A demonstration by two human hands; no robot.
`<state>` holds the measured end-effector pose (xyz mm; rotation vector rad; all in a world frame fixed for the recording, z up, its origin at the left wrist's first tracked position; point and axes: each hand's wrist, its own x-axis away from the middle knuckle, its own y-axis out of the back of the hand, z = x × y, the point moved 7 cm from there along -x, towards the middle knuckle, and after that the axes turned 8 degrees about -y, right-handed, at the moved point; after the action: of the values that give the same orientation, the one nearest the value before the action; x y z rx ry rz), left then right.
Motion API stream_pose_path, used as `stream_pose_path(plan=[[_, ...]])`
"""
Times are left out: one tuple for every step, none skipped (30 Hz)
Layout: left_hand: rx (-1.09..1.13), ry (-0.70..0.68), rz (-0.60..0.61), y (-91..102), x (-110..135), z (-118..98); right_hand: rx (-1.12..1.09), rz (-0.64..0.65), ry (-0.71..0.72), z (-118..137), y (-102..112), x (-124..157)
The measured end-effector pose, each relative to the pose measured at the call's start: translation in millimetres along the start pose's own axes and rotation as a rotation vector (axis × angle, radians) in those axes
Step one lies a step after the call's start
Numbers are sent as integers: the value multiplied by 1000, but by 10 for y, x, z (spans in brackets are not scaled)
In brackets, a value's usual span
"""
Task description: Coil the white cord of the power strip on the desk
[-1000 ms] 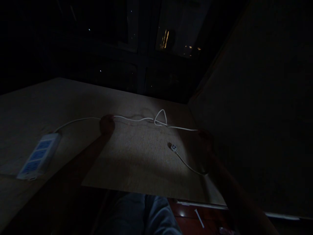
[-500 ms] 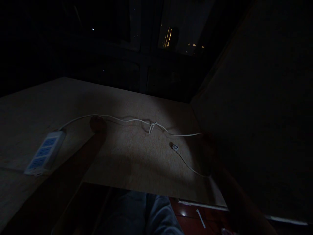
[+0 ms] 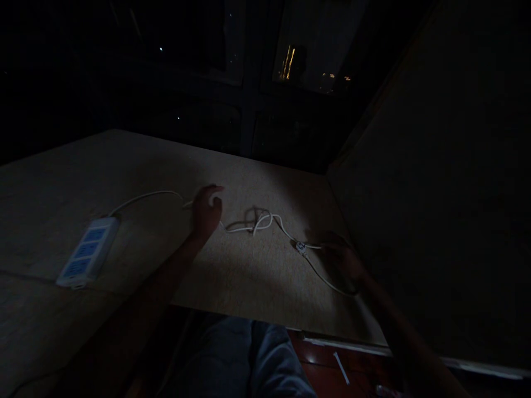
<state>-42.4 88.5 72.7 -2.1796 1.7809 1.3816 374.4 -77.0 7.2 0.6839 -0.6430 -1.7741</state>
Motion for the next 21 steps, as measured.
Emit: stream_pose_path(plan=[[90, -64, 153, -185, 41, -181, 70, 39, 37, 21, -22, 30], [170, -106, 286, -356, 106, -334, 139, 67, 77, 48, -39, 67], [221, -122, 388, -502, 183, -446, 201, 75, 114, 78, -46, 112], [256, -122, 491, -640, 273, -526, 249, 58, 143, 111, -38, 164], [275, -122, 572, -751, 365, -584, 286, 36, 168, 150, -32, 227], [292, -115, 619, -828, 446, -622, 305, 7, 186, 193, -25, 301], [312, -103, 646, -880, 516, -643, 308, -16, 192, 235, -26, 385], [340, -85, 652, -907, 572, -655, 295, -36, 188, 278, -31, 477], [376, -61, 646, -918, 616, -658, 268, -43, 177, 322, -51, 574], [417, -31, 638, -921, 651, -657, 232, -36, 162, 370, -85, 673], [459, 3, 631, -921, 681, -655, 192, -37, 145, 426, -120, 769], [495, 35, 629, -923, 709, -655, 154, -13, 127, 488, -180, 854], [522, 64, 632, -927, 737, -659, 111, -13, 112, 563, -229, 926], [539, 86, 640, -932, 766, -670, 62, -11, 102, 651, -284, 979], [550, 101, 653, -937, 798, -688, 15, -8, 96, 748, -345, 1011], [559, 109, 668, -939, 833, -716, -34, -21, 72, 838, -398, 1017], [570, 111, 684, -937, 871, -751, -90, -43, 34, 923, -450, 1002], [584, 111, 700, -930, 911, -793, -152, -64, -6, 1006, -506, 971], [601, 109, 712, -915, 952, -837, -215, -77, -41, 1089, -568, 927], [619, 108, 723, -894, 992, -880, -263, -80, -76, 1165, -639, 875], [634, 109, 729, -868, 1030, -918, -295, -79, -96, 1244, -709, 822]])
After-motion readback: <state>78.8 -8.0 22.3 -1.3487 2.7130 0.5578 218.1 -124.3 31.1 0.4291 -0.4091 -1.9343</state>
